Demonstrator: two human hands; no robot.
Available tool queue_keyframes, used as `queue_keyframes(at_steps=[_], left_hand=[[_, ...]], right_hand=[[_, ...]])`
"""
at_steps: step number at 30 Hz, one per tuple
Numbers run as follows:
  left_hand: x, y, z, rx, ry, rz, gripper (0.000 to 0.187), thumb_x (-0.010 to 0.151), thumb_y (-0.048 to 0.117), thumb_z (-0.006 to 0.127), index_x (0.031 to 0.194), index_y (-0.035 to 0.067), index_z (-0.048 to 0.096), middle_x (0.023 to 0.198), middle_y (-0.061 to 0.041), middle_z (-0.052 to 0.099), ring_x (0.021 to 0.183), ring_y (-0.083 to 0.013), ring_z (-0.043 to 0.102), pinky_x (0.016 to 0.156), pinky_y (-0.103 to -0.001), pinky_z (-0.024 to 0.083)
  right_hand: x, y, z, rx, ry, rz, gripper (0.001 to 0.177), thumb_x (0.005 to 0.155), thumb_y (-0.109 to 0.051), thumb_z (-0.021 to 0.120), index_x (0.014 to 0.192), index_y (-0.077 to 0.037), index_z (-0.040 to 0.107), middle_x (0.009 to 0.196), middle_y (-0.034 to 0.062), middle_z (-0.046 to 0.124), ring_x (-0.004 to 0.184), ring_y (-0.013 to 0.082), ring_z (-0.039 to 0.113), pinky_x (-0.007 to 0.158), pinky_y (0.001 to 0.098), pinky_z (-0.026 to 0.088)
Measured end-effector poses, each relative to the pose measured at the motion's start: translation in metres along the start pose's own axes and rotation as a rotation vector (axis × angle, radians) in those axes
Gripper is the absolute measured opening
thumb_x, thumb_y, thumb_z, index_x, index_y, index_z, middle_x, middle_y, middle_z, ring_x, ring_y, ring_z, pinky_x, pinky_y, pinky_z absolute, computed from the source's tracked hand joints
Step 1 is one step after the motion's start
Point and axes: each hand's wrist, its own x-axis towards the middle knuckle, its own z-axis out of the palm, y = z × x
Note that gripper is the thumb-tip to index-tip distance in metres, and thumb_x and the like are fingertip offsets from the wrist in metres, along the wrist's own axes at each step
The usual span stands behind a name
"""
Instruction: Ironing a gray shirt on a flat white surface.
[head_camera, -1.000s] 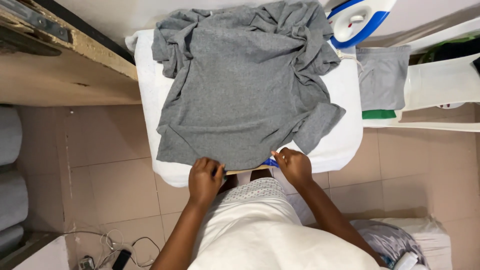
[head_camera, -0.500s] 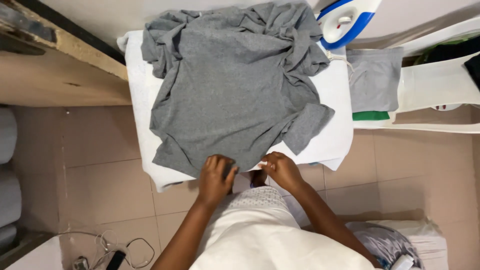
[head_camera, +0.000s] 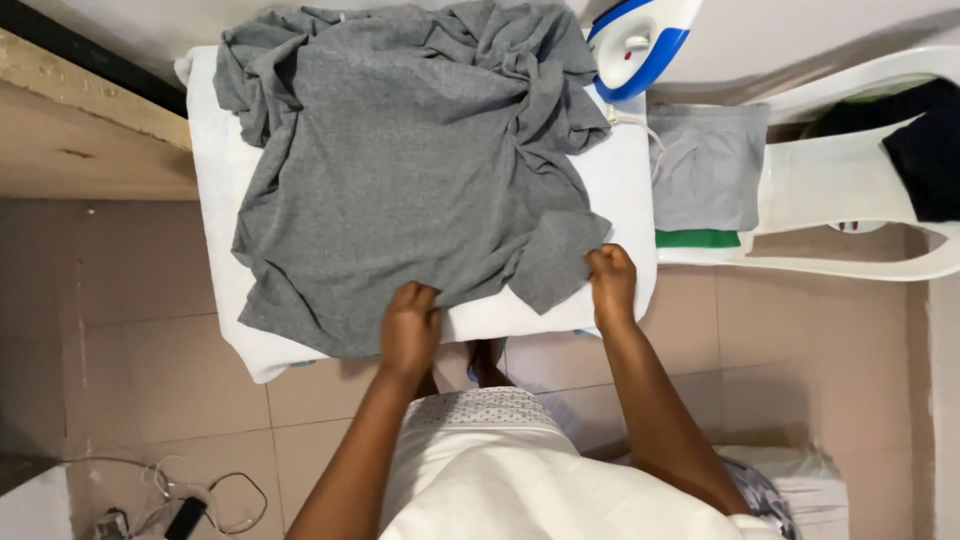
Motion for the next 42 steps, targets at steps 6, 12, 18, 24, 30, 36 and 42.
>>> queue_keyframes(at_steps=[6,12,18,24,30,36,42], left_hand=[[-0.013,-0.012,-0.038,0.042,-0.097,-0.148,0.029,0.077,-0.003,0.066,0.101,0.006,0.077,0.103,-0.012,0.071,0.098,-0.0340,0.067,0.088,-0.044,0.054],[-0.006,0.025,-0.060,-0.014,-0.297,-0.253,0.031,0.065,0.008,0.081,0.096,0.007,0.079,0.102,-0.011,0.072,0.094,-0.0309,0.069,0.080,-0.042,0.056],[0.037,0.021,-0.063,-0.344,0.069,-0.429,0.016,0.094,0.012,0.068,0.106,0.003,0.074,0.098,-0.009,0.079,0.080,-0.0171,0.074,0.074,-0.029,0.056],[0.113,-0.038,-0.085,-0.109,0.560,-0.356,0.028,0.091,0.005,0.080,0.117,0.003,0.070,0.075,-0.009,0.058,0.066,-0.0205,0.056,0.066,-0.037,0.048],[0.214,-0.052,-0.126,-0.095,0.574,-0.425,0.087,0.073,0.016,0.093,0.144,-0.001,0.046,0.060,-0.007,0.054,0.051,-0.0223,0.052,0.055,-0.040,0.047],[0.253,-0.182,-0.066,0.170,0.401,-0.474,0.038,0.102,0.019,0.086,0.127,0.001,0.064,0.076,-0.011,0.069,0.065,-0.0234,0.064,0.069,-0.037,0.054],[0.264,-0.127,-0.110,-0.814,0.605,-0.651,0.016,0.103,-0.002,0.056,0.118,0.000,0.061,0.078,-0.008,0.065,0.059,-0.0168,0.066,0.046,-0.029,0.051]], right_hand=[[-0.009,-0.017,-0.073,-0.569,-0.025,-0.001,0.025,0.087,-0.016,0.073,0.075,0.001,0.061,0.070,0.0076,0.056,0.066,0.0169,0.051,0.062,0.0330,0.044],[-0.005,-0.041,-0.086,-0.791,-0.158,-0.048,0.026,0.076,-0.013,0.081,0.094,-0.002,0.065,0.082,0.0104,0.068,0.071,0.0194,0.064,0.066,0.0342,0.052],[-0.004,-0.132,0.009,-0.538,-0.101,-0.406,0.045,0.080,-0.011,0.084,0.116,0.002,0.062,0.106,0.0159,0.069,0.069,0.0226,0.066,0.063,0.0320,0.053],[0.025,-0.173,0.109,-0.591,-0.077,-0.240,0.054,0.083,-0.023,0.086,0.124,0.001,0.059,0.109,0.0180,0.070,0.070,0.0240,0.071,0.060,0.0352,0.056],[0.067,-0.193,0.180,-0.674,0.284,-1.001,0.093,0.068,-0.027,0.091,0.134,0.019,0.043,0.120,0.0380,0.057,0.095,0.0490,0.064,0.081,0.0461,0.057],[0.118,-0.163,0.171,-0.414,0.060,-0.333,0.026,0.090,0.001,0.069,0.116,0.001,0.069,0.105,0.0189,0.076,0.094,0.0320,0.075,0.083,0.0389,0.059],[0.112,-0.220,0.155,-0.148,0.046,-0.458,0.040,0.081,0.018,0.063,0.117,0.001,0.066,0.108,0.0101,0.073,0.094,0.0194,0.070,0.084,0.0300,0.056]])
